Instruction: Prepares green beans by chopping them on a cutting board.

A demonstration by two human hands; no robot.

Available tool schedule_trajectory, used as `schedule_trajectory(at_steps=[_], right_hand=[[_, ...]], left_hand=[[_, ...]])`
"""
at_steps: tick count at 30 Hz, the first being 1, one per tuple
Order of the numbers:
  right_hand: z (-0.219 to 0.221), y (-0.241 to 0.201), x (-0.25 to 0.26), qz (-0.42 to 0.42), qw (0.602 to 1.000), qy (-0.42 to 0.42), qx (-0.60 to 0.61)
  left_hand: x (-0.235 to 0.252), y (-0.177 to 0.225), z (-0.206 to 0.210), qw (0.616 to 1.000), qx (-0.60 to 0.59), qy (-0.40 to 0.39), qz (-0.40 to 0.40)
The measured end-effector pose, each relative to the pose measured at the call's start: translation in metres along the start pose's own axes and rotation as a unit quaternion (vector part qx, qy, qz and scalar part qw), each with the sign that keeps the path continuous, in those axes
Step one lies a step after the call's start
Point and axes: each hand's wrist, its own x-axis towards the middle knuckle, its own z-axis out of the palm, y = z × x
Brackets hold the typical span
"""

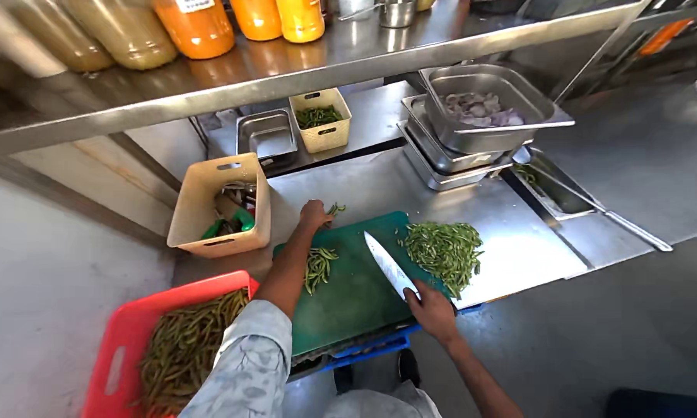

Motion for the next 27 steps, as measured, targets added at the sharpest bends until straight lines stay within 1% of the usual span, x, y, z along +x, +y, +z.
schedule_trajectory(at_steps=[3,6,9,11,13,16,18,20,22,24,27], right_hand=[[-0.002,-0.002,-0.001,0.005,1.0,-0.014,0.004],[-0.002,-0.002,-0.001,0.009,1.0,-0.021,0.002],[-0.001,-0.002,-0.002,0.006,1.0,-0.013,0.007],[-0.001,-0.002,-0.001,0.005,1.0,-0.01,0.01],[-0.002,-0.002,-0.001,0.005,1.0,-0.01,0.01],[-0.002,-0.002,-0.002,0.003,1.0,-0.012,0.004],[-0.003,-0.004,-0.002,0.003,1.0,-0.016,0.003],[-0.002,-0.003,-0.002,0.003,1.0,-0.02,-0.002],[-0.003,-0.002,-0.001,-0.001,1.0,-0.016,-0.005],[-0.003,-0.001,-0.001,-0.006,1.0,-0.012,-0.009],[-0.003,-0.001,-0.001,-0.012,1.0,-0.01,-0.002]], left_hand=[[0.0,0.003,0.0,0.998,0.036,-0.03,0.041],[0.0,0.011,-0.001,0.993,0.093,-0.061,0.05],[-0.004,0.005,-0.008,0.995,0.045,-0.051,0.067],[-0.025,0.006,-0.023,0.996,0.008,-0.036,0.084],[-0.06,0.005,-0.033,0.996,0.008,-0.037,0.083],[-0.11,-0.002,-0.027,0.994,0.049,-0.085,0.052],[-0.123,-0.006,-0.028,0.99,0.049,-0.133,0.028],[-0.12,-0.011,-0.034,0.99,0.023,-0.137,0.008],[-0.103,-0.016,-0.039,0.996,0.006,-0.089,0.006],[-0.079,-0.027,-0.033,0.998,0.027,-0.055,0.021],[-0.043,-0.044,-0.017,0.994,0.065,-0.059,0.07]])
